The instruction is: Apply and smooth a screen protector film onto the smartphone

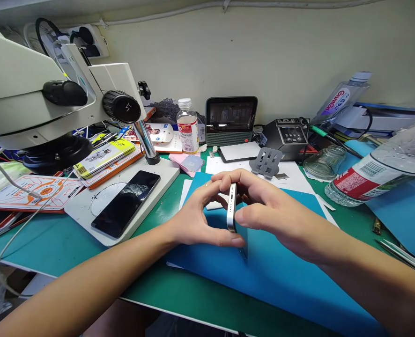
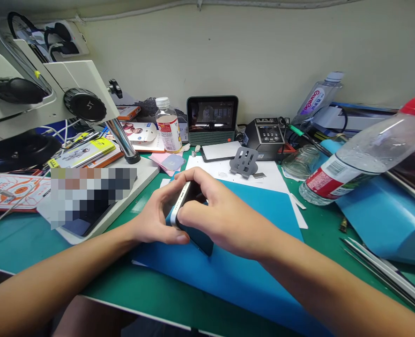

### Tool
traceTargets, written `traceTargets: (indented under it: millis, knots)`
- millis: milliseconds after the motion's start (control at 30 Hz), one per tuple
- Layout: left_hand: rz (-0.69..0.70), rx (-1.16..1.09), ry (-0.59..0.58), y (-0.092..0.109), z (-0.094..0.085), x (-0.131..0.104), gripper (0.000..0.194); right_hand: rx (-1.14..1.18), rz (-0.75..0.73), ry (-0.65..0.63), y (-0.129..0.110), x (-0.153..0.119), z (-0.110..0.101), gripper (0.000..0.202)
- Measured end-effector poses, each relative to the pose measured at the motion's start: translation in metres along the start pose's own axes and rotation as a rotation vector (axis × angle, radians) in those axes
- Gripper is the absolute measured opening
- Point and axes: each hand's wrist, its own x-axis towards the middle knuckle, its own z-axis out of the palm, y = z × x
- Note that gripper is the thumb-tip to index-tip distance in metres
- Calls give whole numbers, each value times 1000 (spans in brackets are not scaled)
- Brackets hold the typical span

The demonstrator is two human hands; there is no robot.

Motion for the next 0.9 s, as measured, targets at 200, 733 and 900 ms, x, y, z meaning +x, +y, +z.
traceTargets:
  millis: [200,733,900]
  knots:
    - [31,6,28,-3,1,-2,71,-2,5,8,2,2,-1,40]
    - [25,22,19,-5,-1,-3,72,-11,13,0,0,0,-1,43]
    - [25,28,27,-7,-2,-3,72,-6,12,0,-2,0,-1,41]
